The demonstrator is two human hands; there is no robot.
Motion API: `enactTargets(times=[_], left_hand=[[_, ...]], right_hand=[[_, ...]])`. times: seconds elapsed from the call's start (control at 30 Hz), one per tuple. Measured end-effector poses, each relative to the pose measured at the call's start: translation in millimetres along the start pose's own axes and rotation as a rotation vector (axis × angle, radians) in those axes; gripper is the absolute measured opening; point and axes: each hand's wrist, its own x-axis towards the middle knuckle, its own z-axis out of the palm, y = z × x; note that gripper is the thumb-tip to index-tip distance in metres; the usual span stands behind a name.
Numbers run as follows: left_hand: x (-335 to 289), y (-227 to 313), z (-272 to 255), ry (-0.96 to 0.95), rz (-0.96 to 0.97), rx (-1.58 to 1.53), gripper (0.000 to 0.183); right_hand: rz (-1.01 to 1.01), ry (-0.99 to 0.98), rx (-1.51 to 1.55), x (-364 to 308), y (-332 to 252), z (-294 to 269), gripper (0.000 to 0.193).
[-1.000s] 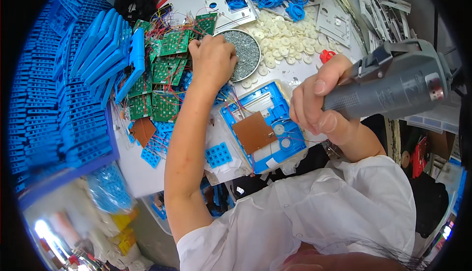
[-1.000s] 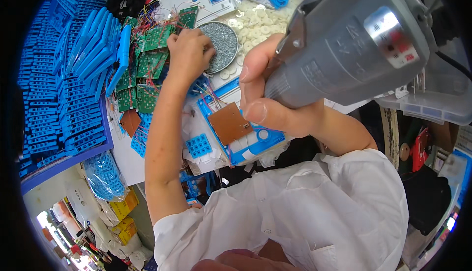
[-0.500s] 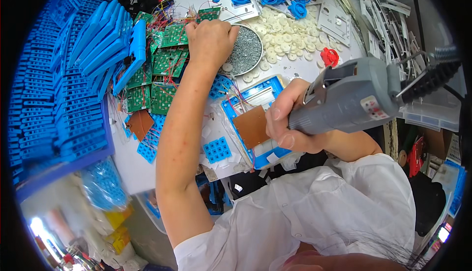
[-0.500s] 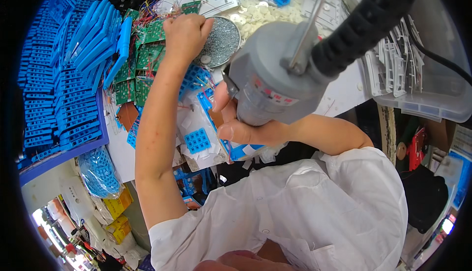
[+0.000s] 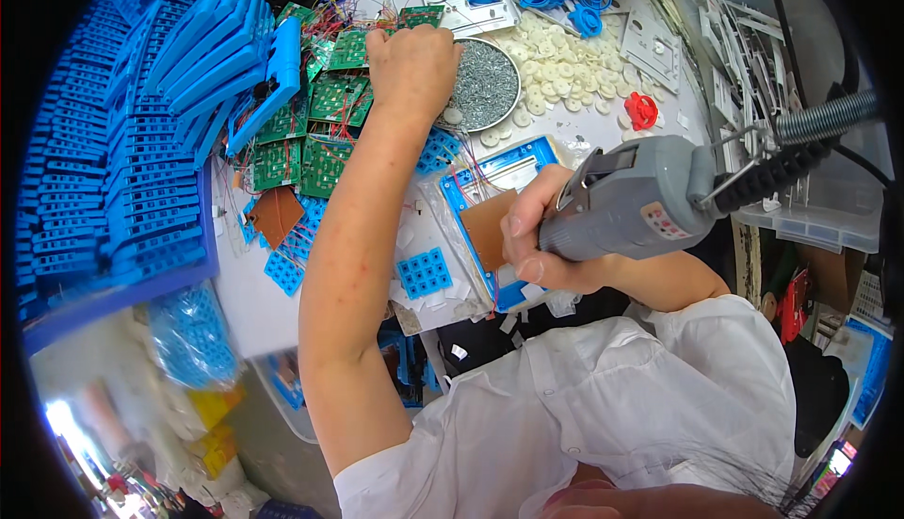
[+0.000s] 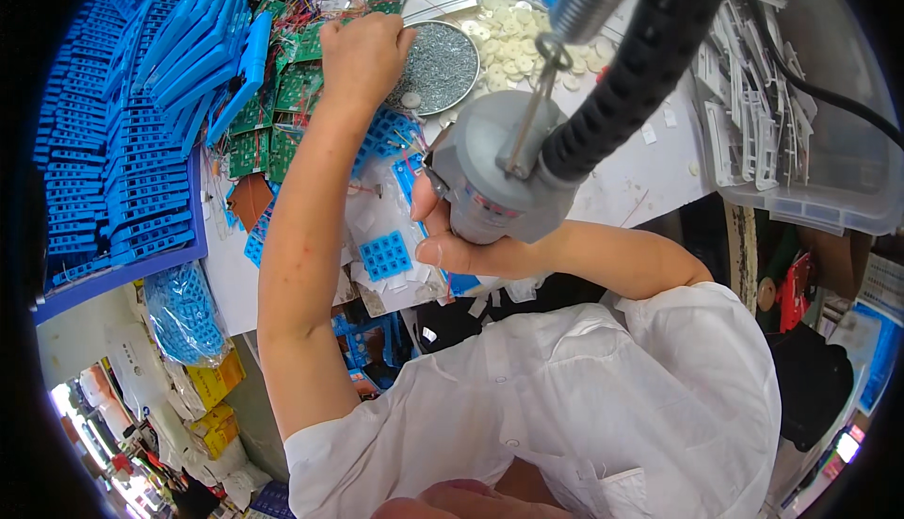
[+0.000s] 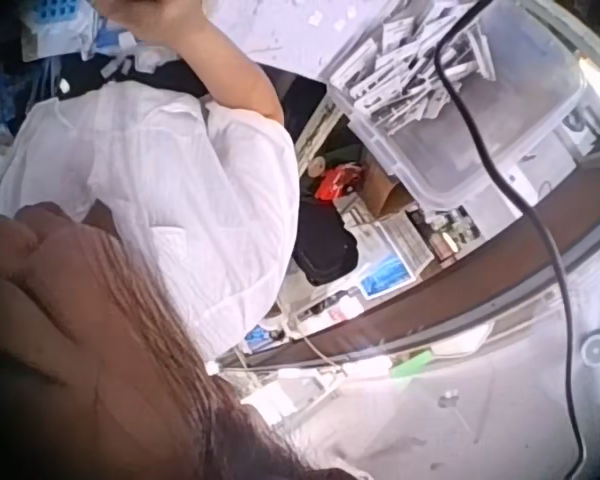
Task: Assembling electronic components into a blue plastic casing using a power screwdriver.
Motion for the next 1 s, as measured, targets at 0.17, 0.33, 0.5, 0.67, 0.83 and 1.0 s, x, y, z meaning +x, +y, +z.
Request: enactTargets(times=[0.17,0.33,0.5,0.67,0.83,1.0], left_hand=[[-12,8,-33,-0.008,-0.111,-0.242,0.027],[-88,37,-97,-0.126,0.001,-0.532,0.016],[-170,74,-113,-0.128,0.042,-0.651,0.012],[-194,86,-101,-0.151,-0.051,-0.581,0.014],[-200,86,-99,-0.114,-0.074,-0.619,0.014],[-200,94,-102,-0.085,-0.119,-0.624,0.011]], right_hand=[[0.077,0.018,0.001,-4,2,3,0.036],[0.074,-0.005,-0.015,-8,8,0,0.034],[0.020,-0.086,-0.115,-6,11,-3,0.034],[-0.137,-0.060,-0.338,-4,19,6,0.027],[-0.255,0.009,-0.314,-2,29,11,0.023],[-0.054,0.101,0.082,-1,7,2,0.030]])
